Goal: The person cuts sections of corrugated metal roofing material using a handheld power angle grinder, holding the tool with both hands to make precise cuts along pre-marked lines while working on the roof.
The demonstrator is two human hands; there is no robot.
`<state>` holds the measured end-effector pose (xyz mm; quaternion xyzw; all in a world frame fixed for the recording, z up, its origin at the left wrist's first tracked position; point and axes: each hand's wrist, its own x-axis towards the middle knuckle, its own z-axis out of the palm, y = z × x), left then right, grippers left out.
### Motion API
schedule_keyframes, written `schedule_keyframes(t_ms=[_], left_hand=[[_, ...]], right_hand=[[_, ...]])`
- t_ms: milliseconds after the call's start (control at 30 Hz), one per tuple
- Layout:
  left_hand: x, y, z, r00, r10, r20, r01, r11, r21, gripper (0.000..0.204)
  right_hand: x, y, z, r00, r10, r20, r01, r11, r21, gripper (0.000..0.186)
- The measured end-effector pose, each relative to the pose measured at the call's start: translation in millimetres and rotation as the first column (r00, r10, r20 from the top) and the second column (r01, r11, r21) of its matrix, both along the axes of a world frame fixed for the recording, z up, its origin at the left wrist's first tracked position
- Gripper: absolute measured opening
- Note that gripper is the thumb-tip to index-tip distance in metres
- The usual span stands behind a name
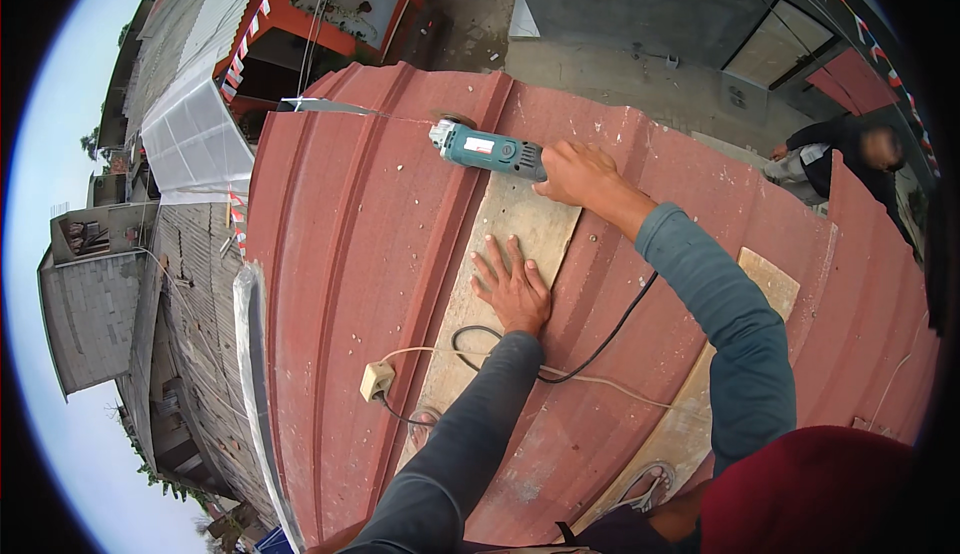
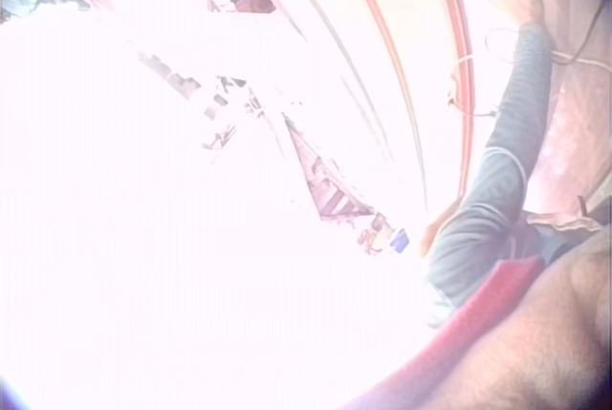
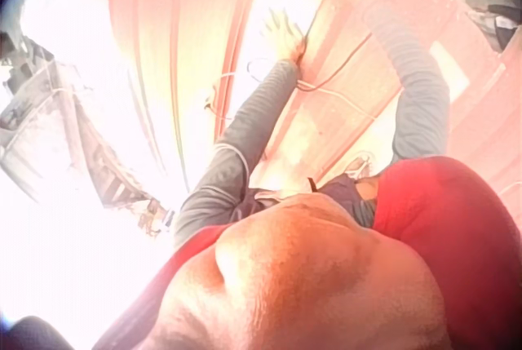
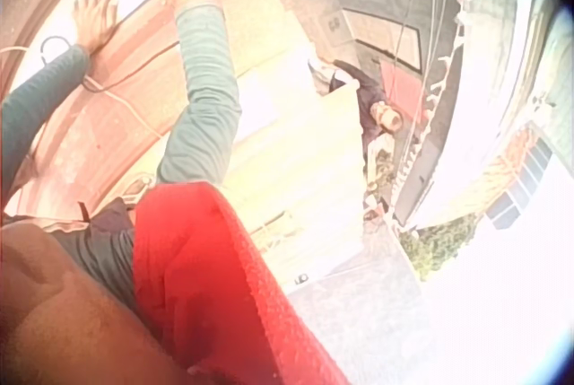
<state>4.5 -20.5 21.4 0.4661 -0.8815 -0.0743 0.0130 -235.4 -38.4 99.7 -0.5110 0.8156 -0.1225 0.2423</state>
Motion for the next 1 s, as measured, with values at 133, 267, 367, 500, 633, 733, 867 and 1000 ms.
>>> schedule_keyframes(t_ms=[133,267,367,500,633,733,867,1000], left_hand=[[-0.7,0.6,0.8,1.000,0.002,-0.003,-0.002,1.000,0.009,0.053],[0.8,-0.9,1.1,1.000,0.010,-0.011,-0.010,1.000,0.000,0.053],[-0.1,0.6,1.6,1.000,0.007,-0.022,-0.006,1.000,0.006,0.054],[-0.9,1.1,0.8,1.000,0.013,-0.010,-0.013,1.000,0.003,0.054],[1.7,-0.7,0.3,1.000,0.012,-0.004,-0.012,1.000,-0.002,0.053],[0.9,0.4,-2.1,1.000,0.005,-0.002,-0.005,1.000,-0.005,0.053],[-0.3,0.2,0.5,1.000,0.010,-0.012,-0.010,1.000,0.000,0.053],[-0.4,-0.1,1.3,1.000,0.011,-0.005,-0.011,1.000,0.004,0.054]], right_hand=[[-1.3,5.6,0.5,1.000,0.001,-0.005,-0.001,1.000,-0.007,0.042],[-1.3,11.5,-0.2,1.000,-0.009,-0.012,0.009,1.000,0.006,0.044],[-1.3,16.2,-5.4,1.000,-0.024,-0.014,0.024,1.000,0.012,0.046],[-1.5,22.5,-9.6,1.000,-0.024,0.002,0.024,0.999,0.033,0.050],[-0.1,22.9,-10.0,0.999,-0.038,0.029,0.036,0.998,0.054,0.052],[-0.6,26.6,-14.6,0.998,-0.052,0.026,0.051,0.998,0.041,0.052],[-2.6,31.0,-14.2,0.997,-0.065,0.037,0.063,0.997,0.052,0.054],[-4.1,36.1,-17.2,0.996,-0.076,0.045,0.074,0.997,0.035,0.056]])
